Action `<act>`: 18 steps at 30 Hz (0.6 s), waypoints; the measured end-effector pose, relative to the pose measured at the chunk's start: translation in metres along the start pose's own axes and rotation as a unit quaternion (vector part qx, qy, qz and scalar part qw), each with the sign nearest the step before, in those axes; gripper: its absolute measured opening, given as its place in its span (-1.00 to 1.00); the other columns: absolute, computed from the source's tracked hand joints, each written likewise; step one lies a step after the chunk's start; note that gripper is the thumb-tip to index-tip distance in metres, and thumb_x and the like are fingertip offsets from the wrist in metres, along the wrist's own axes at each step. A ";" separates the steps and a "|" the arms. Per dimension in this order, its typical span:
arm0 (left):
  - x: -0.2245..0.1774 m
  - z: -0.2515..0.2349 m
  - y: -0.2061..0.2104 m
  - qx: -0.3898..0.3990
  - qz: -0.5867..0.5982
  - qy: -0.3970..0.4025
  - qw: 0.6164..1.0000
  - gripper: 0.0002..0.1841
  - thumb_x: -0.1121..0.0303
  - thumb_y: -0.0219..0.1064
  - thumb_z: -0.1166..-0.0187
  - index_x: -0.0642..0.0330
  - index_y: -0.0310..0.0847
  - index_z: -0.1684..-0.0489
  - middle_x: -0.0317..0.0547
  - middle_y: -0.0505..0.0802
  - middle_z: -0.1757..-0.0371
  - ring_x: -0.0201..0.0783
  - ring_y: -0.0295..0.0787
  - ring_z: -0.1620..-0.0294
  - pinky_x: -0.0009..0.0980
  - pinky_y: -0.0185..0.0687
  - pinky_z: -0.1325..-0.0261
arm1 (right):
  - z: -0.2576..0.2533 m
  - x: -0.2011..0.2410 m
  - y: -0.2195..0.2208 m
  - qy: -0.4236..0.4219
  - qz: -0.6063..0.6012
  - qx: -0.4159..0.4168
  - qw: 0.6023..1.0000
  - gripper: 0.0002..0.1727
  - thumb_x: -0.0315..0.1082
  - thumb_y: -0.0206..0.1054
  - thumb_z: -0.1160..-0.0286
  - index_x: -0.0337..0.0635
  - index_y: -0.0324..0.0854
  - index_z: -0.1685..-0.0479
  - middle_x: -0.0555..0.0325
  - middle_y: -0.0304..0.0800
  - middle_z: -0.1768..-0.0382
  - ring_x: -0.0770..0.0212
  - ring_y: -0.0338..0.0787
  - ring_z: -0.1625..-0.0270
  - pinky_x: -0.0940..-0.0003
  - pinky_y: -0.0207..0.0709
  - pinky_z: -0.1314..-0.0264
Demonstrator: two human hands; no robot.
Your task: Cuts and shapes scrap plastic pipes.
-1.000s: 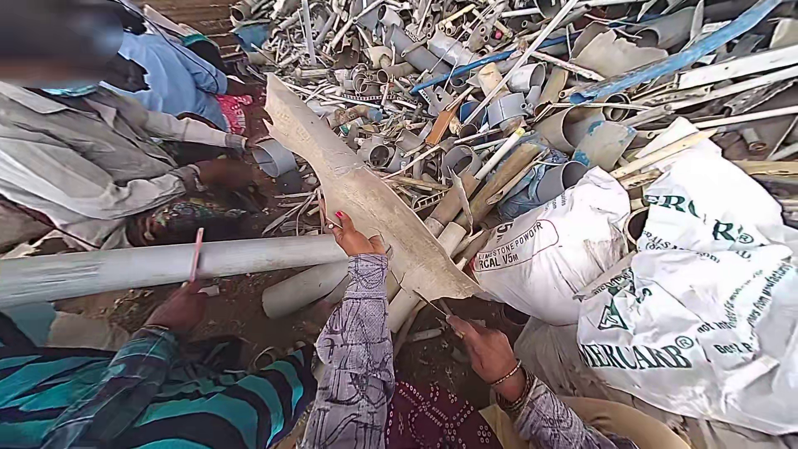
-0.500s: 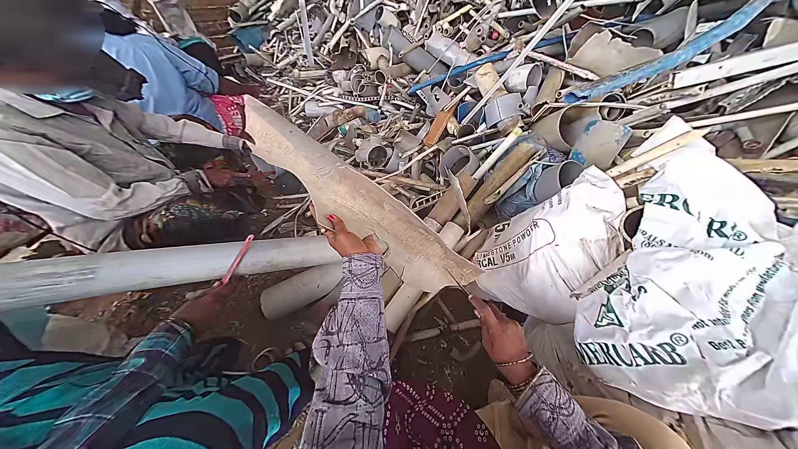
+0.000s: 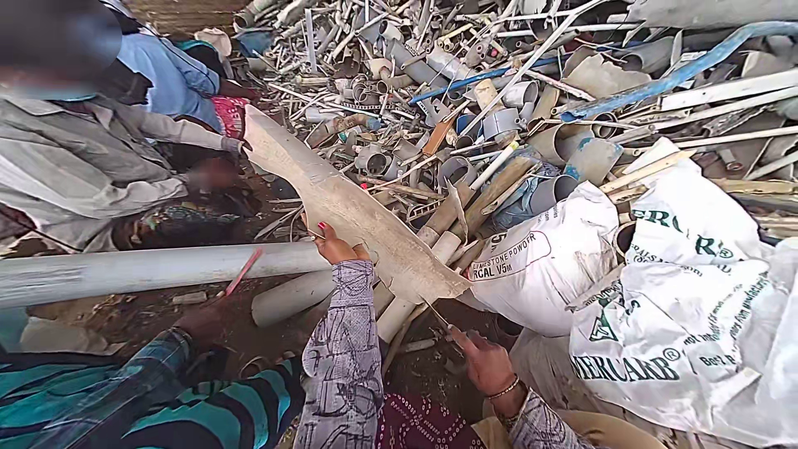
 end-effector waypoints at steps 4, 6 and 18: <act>-0.001 0.009 0.008 0.033 -0.018 0.013 0.999 -0.49 0.42 -0.24 -0.91 0.08 -0.12 -0.84 0.06 0.36 -0.68 -0.20 0.45 -0.58 -0.16 0.50 -0.50 | -0.011 -0.019 -0.002 0.055 0.037 -0.010 0.998 -0.58 -0.52 0.20 -0.33 -0.22 0.86 -0.12 -0.28 0.83 0.45 -0.29 0.79 0.62 -0.13 0.55 0.69; 0.005 0.021 0.012 0.046 -0.018 -0.023 0.999 -0.47 0.41 -0.25 -0.91 0.03 -0.20 -0.86 0.08 0.29 -0.73 -0.15 0.38 -0.64 -0.08 0.44 -0.54 | -0.014 -0.017 0.002 0.075 0.021 0.015 0.997 -0.57 -0.58 0.21 -0.37 -0.30 0.81 -0.21 -0.35 0.86 0.37 -0.37 0.83 0.55 -0.22 0.60 0.60; 0.031 0.068 0.026 0.203 -0.122 -0.173 0.956 -0.41 0.37 -0.10 -0.84 0.24 -0.13 -0.86 0.16 0.21 -0.80 -0.15 0.23 -0.73 -0.18 0.21 -0.68 | -0.022 -0.014 -0.016 0.193 -0.023 0.199 0.960 -0.58 -0.30 0.06 -0.78 -0.31 0.69 -0.35 -0.37 0.83 0.42 -0.51 0.85 0.29 -0.39 0.59 0.28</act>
Point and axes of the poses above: each hand's wrist, its own z-axis away from the middle knuckle, its own y-axis out of the palm, x = y × z, the point moved 6 cm from there along -z, towards the middle knuckle
